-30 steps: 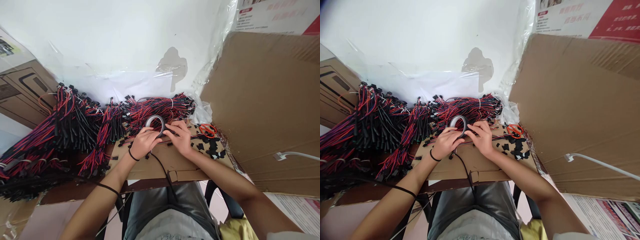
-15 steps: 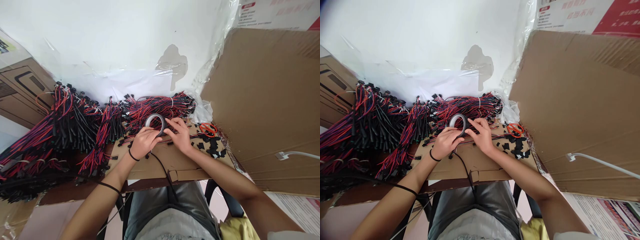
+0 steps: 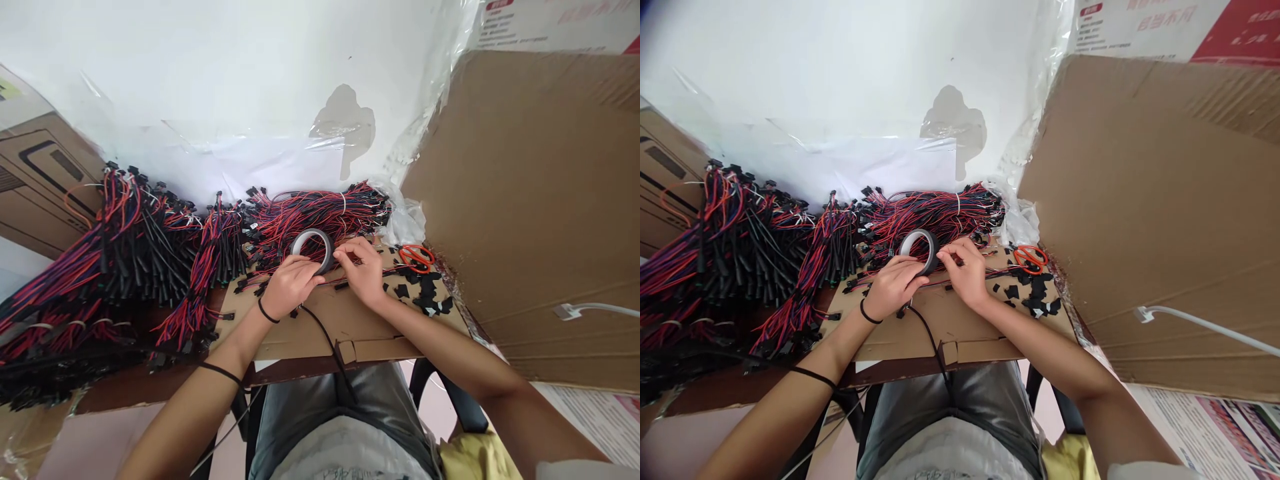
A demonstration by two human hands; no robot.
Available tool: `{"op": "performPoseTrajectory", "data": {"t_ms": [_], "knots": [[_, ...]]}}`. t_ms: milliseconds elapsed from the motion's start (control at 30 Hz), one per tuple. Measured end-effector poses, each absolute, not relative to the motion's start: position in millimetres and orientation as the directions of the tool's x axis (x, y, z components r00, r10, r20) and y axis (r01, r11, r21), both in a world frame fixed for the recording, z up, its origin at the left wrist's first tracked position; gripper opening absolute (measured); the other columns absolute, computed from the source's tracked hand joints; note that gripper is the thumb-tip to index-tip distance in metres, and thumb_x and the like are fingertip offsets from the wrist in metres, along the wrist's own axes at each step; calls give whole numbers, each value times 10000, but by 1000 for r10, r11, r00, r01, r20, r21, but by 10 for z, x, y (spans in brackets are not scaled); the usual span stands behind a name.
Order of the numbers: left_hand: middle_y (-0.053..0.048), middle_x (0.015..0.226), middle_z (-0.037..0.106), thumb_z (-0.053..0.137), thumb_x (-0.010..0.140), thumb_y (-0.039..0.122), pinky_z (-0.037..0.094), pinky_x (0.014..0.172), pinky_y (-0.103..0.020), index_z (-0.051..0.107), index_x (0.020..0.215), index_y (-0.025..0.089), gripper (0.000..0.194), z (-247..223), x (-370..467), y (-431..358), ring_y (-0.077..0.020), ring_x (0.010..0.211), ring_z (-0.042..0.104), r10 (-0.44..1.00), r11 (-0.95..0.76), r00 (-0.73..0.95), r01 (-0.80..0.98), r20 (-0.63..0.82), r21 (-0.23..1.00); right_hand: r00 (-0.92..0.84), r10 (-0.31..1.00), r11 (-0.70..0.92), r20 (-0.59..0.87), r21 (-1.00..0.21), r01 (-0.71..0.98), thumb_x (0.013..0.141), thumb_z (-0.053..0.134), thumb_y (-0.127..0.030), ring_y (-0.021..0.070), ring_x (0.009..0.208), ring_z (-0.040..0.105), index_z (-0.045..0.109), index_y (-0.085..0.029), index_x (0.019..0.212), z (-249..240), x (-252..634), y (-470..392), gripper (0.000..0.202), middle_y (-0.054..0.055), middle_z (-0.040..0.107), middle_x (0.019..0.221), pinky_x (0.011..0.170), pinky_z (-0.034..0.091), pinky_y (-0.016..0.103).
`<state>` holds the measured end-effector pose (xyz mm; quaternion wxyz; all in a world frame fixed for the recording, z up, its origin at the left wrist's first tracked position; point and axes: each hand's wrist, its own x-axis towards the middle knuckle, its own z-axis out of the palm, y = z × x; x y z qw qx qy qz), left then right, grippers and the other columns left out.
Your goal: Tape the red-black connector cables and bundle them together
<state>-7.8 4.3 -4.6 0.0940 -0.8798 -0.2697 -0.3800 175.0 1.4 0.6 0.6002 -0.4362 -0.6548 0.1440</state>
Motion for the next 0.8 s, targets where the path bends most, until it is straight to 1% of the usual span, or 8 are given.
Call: {"op": "performPoseTrajectory", "data": {"t_ms": [133, 267, 367, 500, 667, 733, 800], "knots": [[-84, 872, 712, 496, 933, 284, 546, 814, -382, 622, 994, 157, 189, -38, -84, 49, -201, 853, 665, 371, -858, 574, 513, 730, 33, 49, 722, 612, 690, -671, 420, 935, 456, -348, 159, 741, 512, 530, -200, 737, -12, 1741, 41, 259, 34, 548, 759, 678, 430, 304], [-76, 795, 696, 504, 919, 225, 533, 757, -359, 612, 1028, 146, 172, -21, -85, 34, -189, 758, 654, 342, -856, 559, 516, 755, 5, -39, 700, 656, 713, -621, 428, 971, 353, -340, 153, 733, 472, 433, -209, 750, -40, 1734, 58, 269, 27, 486, 753, 677, 401, 293], [-70, 749, 681, 506, 913, 220, 512, 723, -353, 611, 1037, 143, 180, -16, -84, 27, -191, 714, 642, 352, -839, 543, 544, 762, 0, -57, 713, 651, 698, -631, 422, 978, 322, -349, 149, 711, 445, 398, -214, 757, -53, 1723, 59, 270, 19, 459, 745, 667, 384, 288], [-76, 750, 680, 501, 912, 228, 500, 726, -356, 615, 1034, 144, 186, -13, -81, 25, -198, 715, 636, 377, -817, 541, 576, 752, -5, -54, 731, 640, 680, -656, 400, 978, 312, -362, 147, 696, 421, 389, -214, 763, -67, 1706, 58, 272, 15, 444, 742, 661, 372, 289], [-79, 756, 685, 490, 911, 212, 493, 710, -348, 616, 1037, 139, 193, -9, -63, 15, -191, 691, 633, 378, -798, 520, 603, 766, -16, -68, 721, 659, 690, -651, 378, 976, 316, -367, 145, 690, 427, 392, -212, 751, -89, 1696, 60, 284, 13, 441, 732, 655, 378, 285], [-82, 753, 687, 483, 914, 217, 491, 696, -347, 617, 1036, 133, 199, -11, -66, 14, -191, 681, 634, 383, -797, 519, 604, 764, -11, -65, 732, 650, 678, -667, 364, 972, 333, -369, 143, 691, 444, 410, -208, 747, -94, 1700, 53, 287, 12, 452, 730, 657, 389, 284], [-78, 753, 694, 476, 919, 222, 493, 688, -341, 621, 1029, 139, 200, -15, -80, 20, -185, 674, 637, 385, -791, 518, 612, 764, -17, -25, 746, 628, 666, -690, 360, 963, 369, -366, 147, 717, 475, 463, -201, 767, -94, 1715, 47, 273, 19, 487, 754, 675, 408, 288]]}}
